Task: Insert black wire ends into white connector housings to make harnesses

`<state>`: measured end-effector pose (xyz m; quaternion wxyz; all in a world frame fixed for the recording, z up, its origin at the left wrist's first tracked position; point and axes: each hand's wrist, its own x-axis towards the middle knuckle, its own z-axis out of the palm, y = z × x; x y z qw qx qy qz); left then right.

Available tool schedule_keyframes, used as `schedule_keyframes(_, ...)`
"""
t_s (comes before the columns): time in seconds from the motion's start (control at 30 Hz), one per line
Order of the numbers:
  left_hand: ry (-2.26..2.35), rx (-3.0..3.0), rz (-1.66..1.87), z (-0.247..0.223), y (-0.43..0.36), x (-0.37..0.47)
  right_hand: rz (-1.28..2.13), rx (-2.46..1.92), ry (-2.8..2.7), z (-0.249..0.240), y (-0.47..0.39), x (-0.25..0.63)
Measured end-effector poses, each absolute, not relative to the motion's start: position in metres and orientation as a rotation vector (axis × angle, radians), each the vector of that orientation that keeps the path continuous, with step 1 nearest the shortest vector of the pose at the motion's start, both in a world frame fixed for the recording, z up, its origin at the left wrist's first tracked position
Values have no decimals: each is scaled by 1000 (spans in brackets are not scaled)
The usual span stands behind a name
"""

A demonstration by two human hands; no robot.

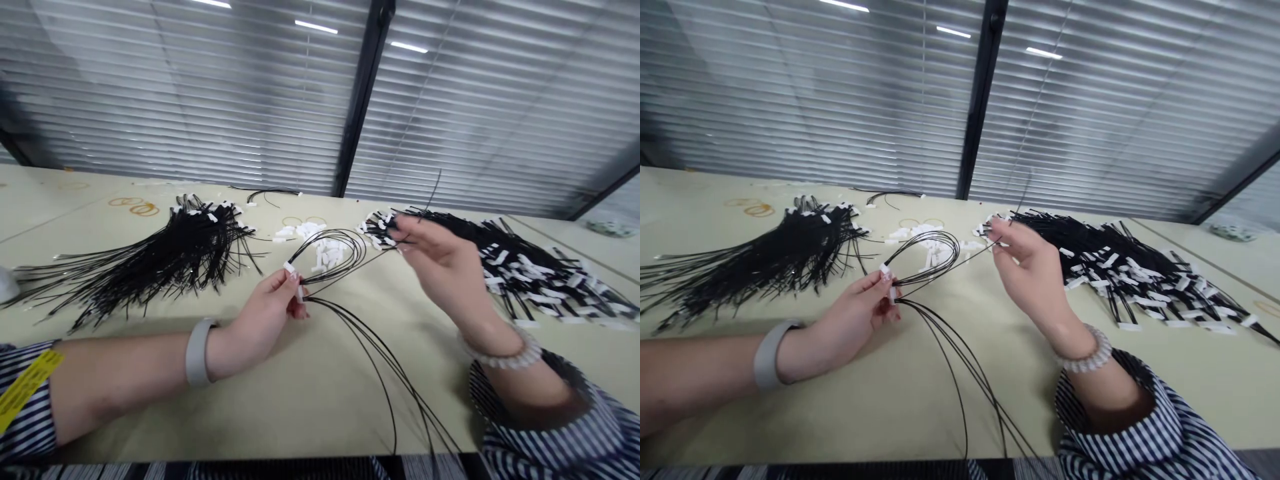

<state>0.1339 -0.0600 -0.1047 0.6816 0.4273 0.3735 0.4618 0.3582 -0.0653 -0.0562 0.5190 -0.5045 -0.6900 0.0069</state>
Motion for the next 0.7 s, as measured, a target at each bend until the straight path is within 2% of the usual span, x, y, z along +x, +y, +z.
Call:
schedule_keyframes(0.17, 812, 992, 975, -104, -61, 132, 471, -892, -1212, -40, -79, 342)
schedule_keyframes(0.27, 800, 1155, 905, -104, -65, 129, 575, -939, -1425, -42, -92, 328)
schedule_keyframes(0.33, 755, 1231, 847, -103, -69, 127, 555, -1003, -1720, -49, -98, 320)
schedule_keyframes(0.43, 685, 1294, 785, -103, -72, 125, 321, -1099, -2061, -60, -99, 313)
schedule_keyframes(0.7, 662, 1319, 750, -106, -71, 126, 128, -1084, -2167, -64, -99, 316)
